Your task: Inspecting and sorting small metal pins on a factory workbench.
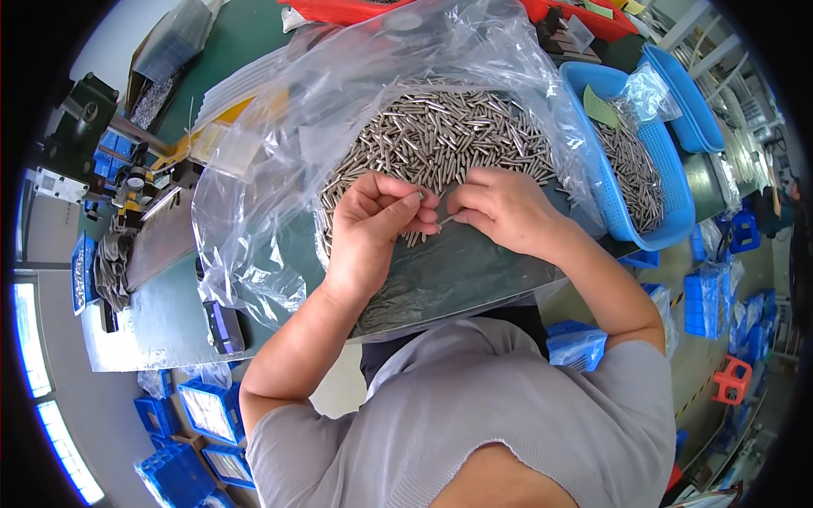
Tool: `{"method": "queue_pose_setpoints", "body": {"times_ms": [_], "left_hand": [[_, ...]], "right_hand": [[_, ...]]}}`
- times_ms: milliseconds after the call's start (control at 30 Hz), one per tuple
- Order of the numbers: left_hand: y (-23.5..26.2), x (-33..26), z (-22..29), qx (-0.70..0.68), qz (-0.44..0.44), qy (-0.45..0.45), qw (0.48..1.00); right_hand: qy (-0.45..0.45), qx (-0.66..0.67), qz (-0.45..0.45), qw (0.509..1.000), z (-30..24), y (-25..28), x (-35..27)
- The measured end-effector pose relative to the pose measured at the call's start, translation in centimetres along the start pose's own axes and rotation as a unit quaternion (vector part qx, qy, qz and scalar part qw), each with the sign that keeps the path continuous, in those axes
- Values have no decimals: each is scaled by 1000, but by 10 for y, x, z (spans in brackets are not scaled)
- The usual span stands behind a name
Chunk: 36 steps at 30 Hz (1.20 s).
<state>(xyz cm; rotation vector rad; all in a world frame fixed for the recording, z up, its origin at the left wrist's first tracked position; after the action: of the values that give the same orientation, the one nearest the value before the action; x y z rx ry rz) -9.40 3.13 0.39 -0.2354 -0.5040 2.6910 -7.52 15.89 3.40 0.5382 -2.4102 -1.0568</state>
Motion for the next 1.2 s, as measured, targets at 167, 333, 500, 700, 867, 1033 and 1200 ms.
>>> {"method": "queue_pose_setpoints", "body": {"times_ms": [167,333,500,700,867,1033,1200], "left_hand": [[-8,-3,-7,7,-31,19,999],[-13,-3,-13,49,-60,32,996],[-17,-4,-15,34,-77,37,996],[-15,-5,-18,45,-83,32,995],[-16,-4,-15,67,-73,21,995],[-10,-4,-12,66,-42,15,997],[-10,-4,-11,59,-34,21,997]], "right_hand": [[-21,57,49,997,5,15,-5],[-110,283,114,946,12,36,-11],[-62,255,90,961,-4,26,-4],[-119,326,49,937,-2,4,1],[-135,390,58,909,3,-2,0],[-262,535,63,801,46,7,-24],[-250,632,131,722,63,24,-20]]}}
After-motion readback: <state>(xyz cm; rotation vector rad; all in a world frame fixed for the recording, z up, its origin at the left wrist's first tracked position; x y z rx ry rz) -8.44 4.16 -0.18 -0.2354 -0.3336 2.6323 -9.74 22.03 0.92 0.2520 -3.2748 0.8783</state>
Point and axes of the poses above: each hand's wrist, its own x-axis towards the middle knuckle, its own y-axis out of the back of the hand, z = x × y, the point moved 9 cm from there along x, towards the middle knuckle, and after that the axes turned 9 degrees about x, right-handed, at the moved point
